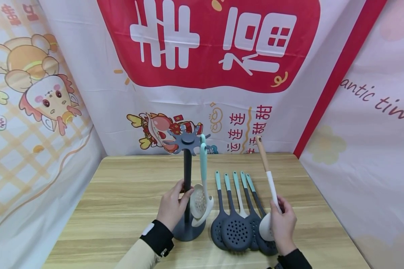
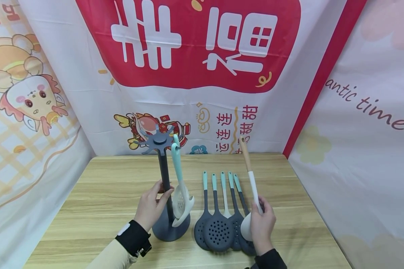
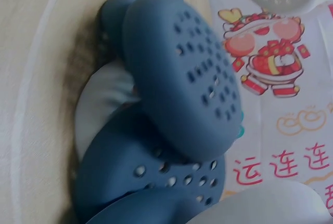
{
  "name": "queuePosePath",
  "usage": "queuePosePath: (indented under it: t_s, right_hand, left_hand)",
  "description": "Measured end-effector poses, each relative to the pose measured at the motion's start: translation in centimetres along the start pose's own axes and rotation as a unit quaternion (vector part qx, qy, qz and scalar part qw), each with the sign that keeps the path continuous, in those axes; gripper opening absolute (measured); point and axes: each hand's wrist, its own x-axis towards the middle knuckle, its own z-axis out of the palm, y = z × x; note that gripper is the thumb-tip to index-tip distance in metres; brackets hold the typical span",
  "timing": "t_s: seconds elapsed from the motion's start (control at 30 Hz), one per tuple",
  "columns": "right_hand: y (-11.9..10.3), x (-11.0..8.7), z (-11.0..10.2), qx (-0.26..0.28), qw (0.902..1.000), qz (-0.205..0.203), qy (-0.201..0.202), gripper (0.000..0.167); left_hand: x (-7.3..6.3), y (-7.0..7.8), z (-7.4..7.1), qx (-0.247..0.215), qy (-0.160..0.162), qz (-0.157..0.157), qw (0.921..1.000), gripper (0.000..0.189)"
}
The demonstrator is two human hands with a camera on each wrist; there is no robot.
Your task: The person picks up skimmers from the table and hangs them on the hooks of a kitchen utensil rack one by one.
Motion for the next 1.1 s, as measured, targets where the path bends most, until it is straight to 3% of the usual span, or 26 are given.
queuePosePath:
  t_s: [0.4, 1.1]
  right_hand:
    - [-2.0, -0.9, 0.0, 0.048, 0.9984, 0.024, -0.019, 0.031]
    - [-5.7, -3.2, -0.2, 0.131, 0.9905, 0.009, -0.04, 0.032]
  left_hand:
    - [-0.1, 0.1, 0.0, 0.001, 0.004, 0.002, 1.0, 0.017]
    - [-0.1, 0.0, 0.0, -0.001, 0.003, 0.0, 1.0, 0.016]
